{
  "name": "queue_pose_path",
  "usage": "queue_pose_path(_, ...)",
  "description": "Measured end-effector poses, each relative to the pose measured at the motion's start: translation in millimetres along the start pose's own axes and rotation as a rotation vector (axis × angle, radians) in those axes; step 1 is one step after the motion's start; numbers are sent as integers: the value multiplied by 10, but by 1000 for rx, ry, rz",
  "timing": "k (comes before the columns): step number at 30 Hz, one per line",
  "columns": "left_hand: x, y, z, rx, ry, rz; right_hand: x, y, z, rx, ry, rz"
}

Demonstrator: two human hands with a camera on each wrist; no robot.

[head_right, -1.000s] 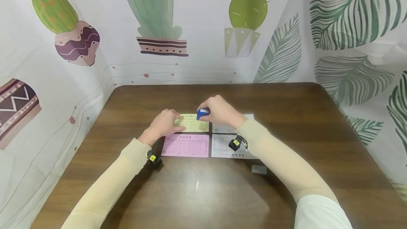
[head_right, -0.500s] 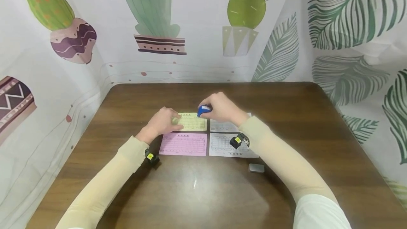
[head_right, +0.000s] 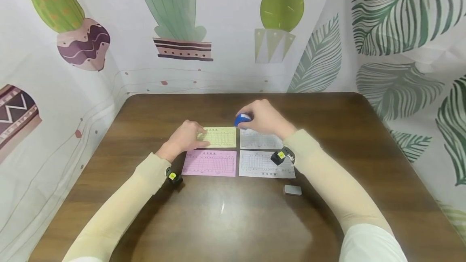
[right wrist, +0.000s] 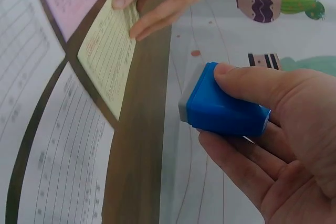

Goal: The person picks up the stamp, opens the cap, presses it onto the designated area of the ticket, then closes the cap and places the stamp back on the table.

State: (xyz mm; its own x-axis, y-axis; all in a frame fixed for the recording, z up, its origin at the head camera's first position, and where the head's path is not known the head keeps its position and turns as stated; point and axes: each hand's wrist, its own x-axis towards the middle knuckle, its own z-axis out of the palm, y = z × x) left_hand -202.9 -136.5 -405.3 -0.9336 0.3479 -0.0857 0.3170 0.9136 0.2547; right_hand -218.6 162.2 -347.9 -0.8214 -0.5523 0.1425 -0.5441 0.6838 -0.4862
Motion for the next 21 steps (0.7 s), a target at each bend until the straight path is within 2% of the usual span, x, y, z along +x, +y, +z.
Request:
queue_pose_path(8, 16, 7, -36, 27, 8, 30, -86, 142, -124, -33, 14, 20)
queue_pose_path(15, 21, 18, -41, -4, -10, 12, -167, 161, -224, -57, 42, 17)
queue_pose_path(21, 18, 24, -55, -2, -20, 16, -224, 198, -317, -46, 61, 58)
